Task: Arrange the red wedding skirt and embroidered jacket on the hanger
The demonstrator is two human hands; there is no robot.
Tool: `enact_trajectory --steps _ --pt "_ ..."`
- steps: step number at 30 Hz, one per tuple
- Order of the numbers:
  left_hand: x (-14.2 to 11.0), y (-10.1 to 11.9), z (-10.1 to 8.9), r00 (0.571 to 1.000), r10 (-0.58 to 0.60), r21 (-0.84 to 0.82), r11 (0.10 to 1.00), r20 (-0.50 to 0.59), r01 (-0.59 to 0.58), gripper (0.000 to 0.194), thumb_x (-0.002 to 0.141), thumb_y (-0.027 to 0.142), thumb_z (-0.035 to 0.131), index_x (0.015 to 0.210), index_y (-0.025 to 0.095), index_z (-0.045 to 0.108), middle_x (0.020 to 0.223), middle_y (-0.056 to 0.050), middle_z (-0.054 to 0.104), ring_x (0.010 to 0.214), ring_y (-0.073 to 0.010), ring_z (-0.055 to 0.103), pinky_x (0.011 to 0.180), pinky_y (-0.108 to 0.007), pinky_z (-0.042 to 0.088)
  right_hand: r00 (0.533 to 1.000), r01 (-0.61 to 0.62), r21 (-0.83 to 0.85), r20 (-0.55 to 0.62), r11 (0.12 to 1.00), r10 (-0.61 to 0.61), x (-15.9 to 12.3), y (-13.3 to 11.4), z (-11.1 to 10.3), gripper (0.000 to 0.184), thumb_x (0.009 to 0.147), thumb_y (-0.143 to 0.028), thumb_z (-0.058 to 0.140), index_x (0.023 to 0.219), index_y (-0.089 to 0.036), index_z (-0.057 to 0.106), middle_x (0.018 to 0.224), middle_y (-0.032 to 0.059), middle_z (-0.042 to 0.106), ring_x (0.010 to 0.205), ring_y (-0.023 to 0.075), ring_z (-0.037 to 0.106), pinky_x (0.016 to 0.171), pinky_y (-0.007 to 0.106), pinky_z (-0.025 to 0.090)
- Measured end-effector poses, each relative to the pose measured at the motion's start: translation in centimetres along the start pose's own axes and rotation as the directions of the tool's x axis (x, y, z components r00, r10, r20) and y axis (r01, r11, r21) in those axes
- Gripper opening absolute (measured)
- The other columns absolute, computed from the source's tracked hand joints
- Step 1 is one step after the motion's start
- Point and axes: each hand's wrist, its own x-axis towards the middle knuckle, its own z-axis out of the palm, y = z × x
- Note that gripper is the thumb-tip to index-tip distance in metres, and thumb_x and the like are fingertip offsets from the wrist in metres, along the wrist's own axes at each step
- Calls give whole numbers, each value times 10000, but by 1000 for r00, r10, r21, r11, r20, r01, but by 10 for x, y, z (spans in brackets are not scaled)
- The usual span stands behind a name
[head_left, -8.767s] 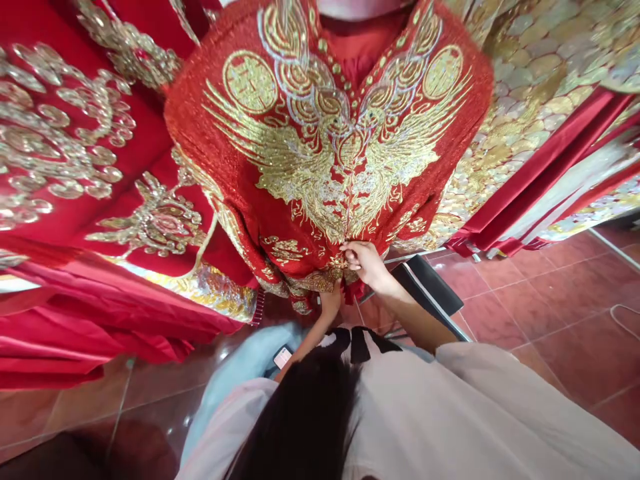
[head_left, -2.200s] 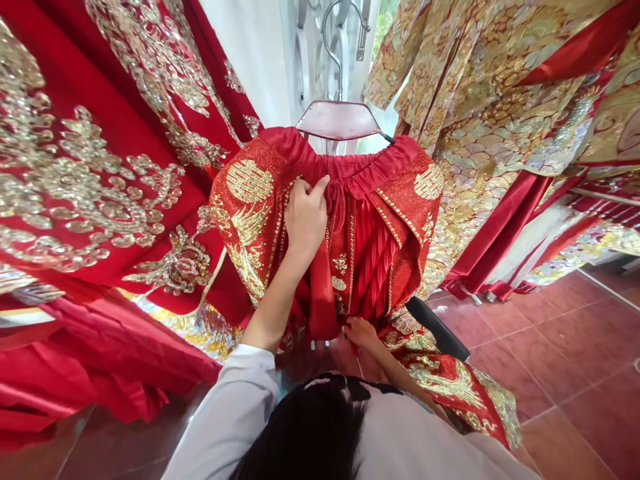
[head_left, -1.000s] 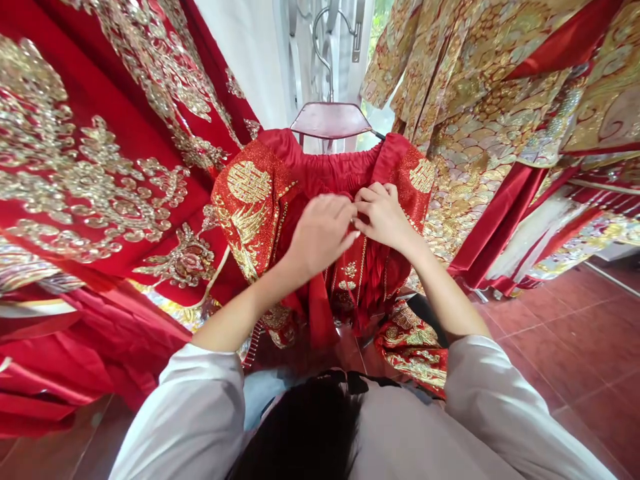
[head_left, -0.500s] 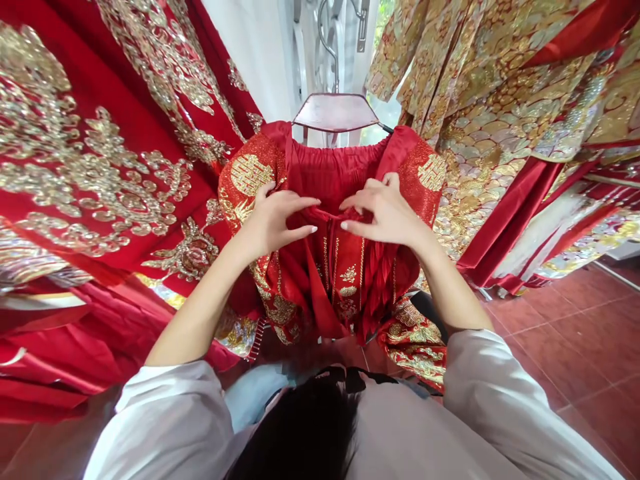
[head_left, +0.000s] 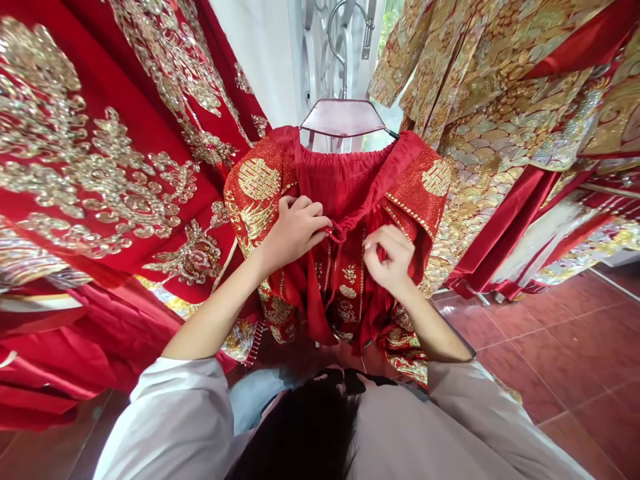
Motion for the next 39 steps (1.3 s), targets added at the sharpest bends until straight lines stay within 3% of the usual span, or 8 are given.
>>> enact_trajectory --steps 4,17,24,26,28,32,36,39 --pt "1 -2 1 999 -8 -138 990 33 13 218 931 239 455 950 201 669 921 -65 582 946 -239 455 852 -428 292 918 -345 86 237 935 317 -23 7 36 184 779 -174 451 660 -160 590 633 13 566 550 110 473 572 239 373" --pt "-5 11 -6 997 -70 -94 993 -42 66 227 939 239 440 926 232 667 951 -48 627 964 -238 477 890 -459 257 759 -642 383 199 664 620 -24 10 65 318 745 -397 528 529 -166 490 563 -6 459 574 105 402 580 236 356" --pt "-20 -3 -27 999 -27 -116 993 -24 24 211 911 263 466 888 238 675 930 -53 623 957 -229 524 903 -443 350 486 -823 44 571 567 661 -84 41 40 215 708 -274 545 532 -158 590 479 13 548 450 128 479 516 253 383" --pt "-21 -9 -36 999 -9 -205 979 -42 1 216 901 268 448 924 227 659 990 -62 609 962 -210 540 872 -387 414 547 -767 -52 467 639 694 -72 40 9 170 717 -256 557 591 -169 632 586 40 621 546 158 554 594 277 418" --pt "-16 -14 -42 975 -164 -236 964 -150 125 245 907 293 411 1001 215 624 1033 -71 599 952 -199 563 849 -350 452 701 -663 -219 153 716 696 -42 34 -21 221 797 -317 515 697 -178 654 686 63 646 621 179 576 643 301 424" --pt "19 -25 -21 847 -452 -167 891 -279 421 375 912 453 424 1111 155 536 944 -117 622 1002 -283 584 904 -408 441 858 -514 -391 -244 764 452 32 27 -33 407 907 -475 386 933 -140 614 804 101 618 712 194 580 680 318 439" --pt "55 -34 5 777 -586 -168 810 -228 562 431 858 429 518 1148 113 492 1020 -180 620 1108 -354 551 937 -450 424 904 -428 -541 -275 724 328 70 46 -2 391 891 -416 424 1056 -93 570 954 176 576 910 277 572 746 380 434" --pt "51 -39 -13 751 -648 -315 744 -127 589 286 838 279 485 1050 96 549 1025 -165 630 1039 -306 591 897 -432 470 873 -487 -475 -235 733 428 78 62 -6 324 886 -222 332 1030 -85 588 923 166 591 886 261 581 757 390 441"
